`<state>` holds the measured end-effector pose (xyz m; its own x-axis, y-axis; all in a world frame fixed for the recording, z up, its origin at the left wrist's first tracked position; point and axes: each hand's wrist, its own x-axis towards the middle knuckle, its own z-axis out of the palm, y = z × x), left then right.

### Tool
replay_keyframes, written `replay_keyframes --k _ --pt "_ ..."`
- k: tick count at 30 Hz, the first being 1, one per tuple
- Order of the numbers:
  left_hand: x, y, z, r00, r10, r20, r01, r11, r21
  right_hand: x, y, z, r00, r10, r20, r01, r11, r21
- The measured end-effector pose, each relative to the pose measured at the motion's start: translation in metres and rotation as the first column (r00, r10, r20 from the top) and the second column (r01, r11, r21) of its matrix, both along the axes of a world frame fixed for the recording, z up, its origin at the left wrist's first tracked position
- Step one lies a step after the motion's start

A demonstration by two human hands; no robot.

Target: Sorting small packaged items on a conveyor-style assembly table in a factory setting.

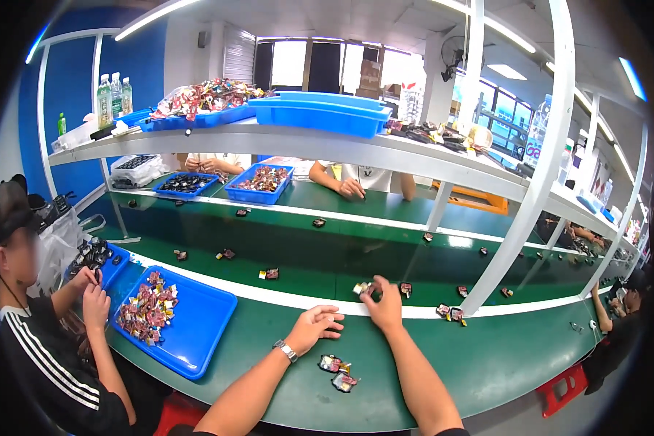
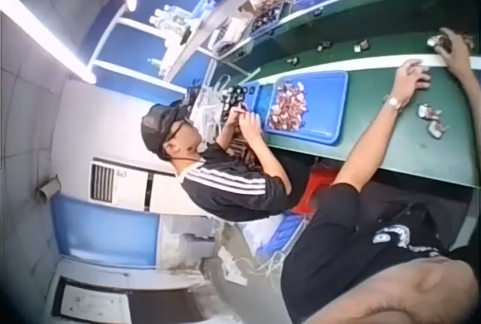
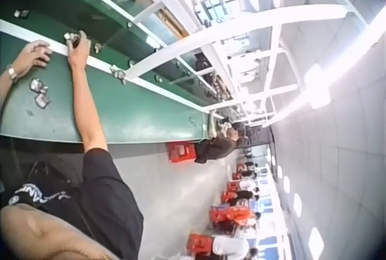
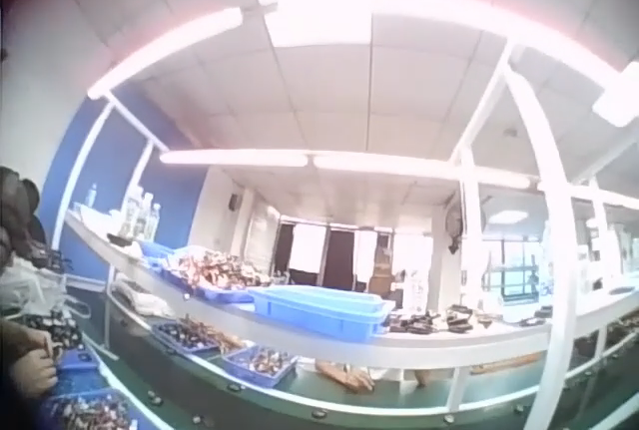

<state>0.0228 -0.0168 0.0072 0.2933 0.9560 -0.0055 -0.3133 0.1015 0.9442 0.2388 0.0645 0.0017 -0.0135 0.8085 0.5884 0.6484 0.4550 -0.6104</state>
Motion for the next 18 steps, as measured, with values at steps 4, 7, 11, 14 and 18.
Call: replay_keyframes --k 4,7,11,14,18 --pt "-0.002 0.005 -0.002 0.999 0.007 0.037 -0.006 1.000 -0.024 -0.005 -0.072 0.031 0.951 0.310 -0.019 -0.310 0.945 -0.101" --pt "-0.010 0.007 -0.006 0.985 -0.164 0.059 0.167 0.985 -0.054 -0.003 -0.094 0.042 0.879 0.472 0.062 -0.462 0.878 -0.128" --pt "-0.010 0.006 -0.002 0.947 -0.316 -0.058 0.313 0.948 -0.051 0.003 -0.090 0.043 0.831 0.540 0.133 -0.519 0.839 -0.161" --pt "-0.009 0.002 0.003 0.939 -0.339 -0.061 0.337 0.941 -0.040 0.000 -0.094 0.046 0.846 0.521 0.110 -0.492 0.843 -0.217" --pt "-0.002 -0.006 0.011 0.967 -0.255 -0.004 0.255 0.967 -0.025 0.005 -0.091 0.045 0.846 0.503 0.179 -0.504 0.863 -0.041"
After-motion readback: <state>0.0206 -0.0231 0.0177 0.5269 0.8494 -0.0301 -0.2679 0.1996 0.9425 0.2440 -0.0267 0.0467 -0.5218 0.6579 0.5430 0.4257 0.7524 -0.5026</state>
